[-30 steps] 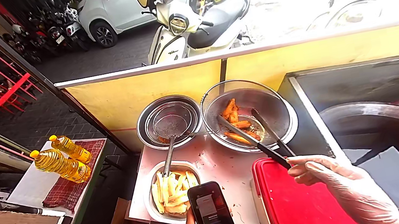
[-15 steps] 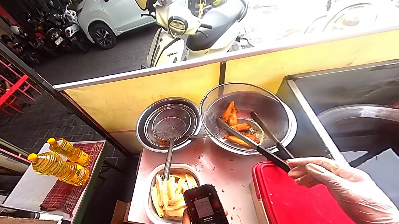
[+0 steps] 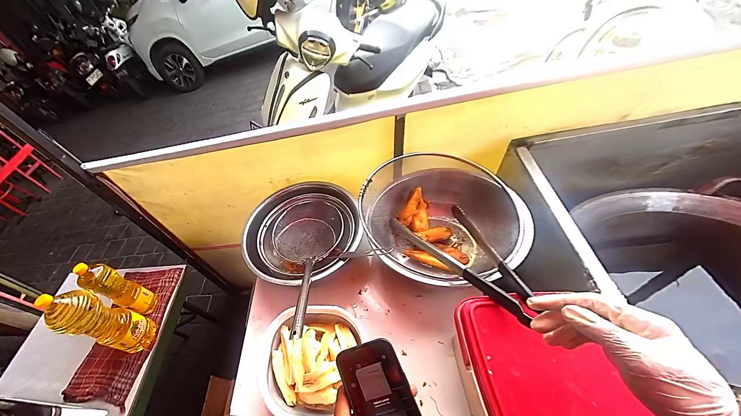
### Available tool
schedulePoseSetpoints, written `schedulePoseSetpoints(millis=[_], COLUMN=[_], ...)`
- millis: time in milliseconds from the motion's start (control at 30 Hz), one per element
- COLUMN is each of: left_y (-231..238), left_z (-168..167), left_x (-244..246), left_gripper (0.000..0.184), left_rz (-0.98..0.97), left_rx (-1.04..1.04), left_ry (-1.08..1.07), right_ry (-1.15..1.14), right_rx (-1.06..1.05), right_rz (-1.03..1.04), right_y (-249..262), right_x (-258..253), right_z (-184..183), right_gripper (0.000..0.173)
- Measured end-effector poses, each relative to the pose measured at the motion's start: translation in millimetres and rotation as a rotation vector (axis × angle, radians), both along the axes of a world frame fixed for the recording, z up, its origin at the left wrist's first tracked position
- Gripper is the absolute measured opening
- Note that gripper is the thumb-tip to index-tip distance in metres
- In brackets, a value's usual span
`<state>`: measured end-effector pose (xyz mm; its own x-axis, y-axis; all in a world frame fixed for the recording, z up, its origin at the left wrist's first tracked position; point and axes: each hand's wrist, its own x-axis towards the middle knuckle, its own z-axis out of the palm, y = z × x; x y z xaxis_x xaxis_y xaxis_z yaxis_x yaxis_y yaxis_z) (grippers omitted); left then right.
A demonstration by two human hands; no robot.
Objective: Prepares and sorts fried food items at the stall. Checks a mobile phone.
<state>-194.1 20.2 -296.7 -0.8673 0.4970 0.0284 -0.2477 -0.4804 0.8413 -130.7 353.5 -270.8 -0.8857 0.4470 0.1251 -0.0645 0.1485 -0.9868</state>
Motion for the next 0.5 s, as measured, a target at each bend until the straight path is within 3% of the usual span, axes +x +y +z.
schedulePoseSetpoints(millis=[500], left_y=[3.2], left_z=[-6.3], left_x=[15.0], left_gripper=[0.086], left_rz=[0.051], left_rx=[-0.115], left_ry=[-0.027], right_ry=[-0.028], right_rx=[-0.021], right_rz=[-0.01], right_y=[-6.9], right_x=[16.3], right_z=[-7.1], right_gripper=[0.035])
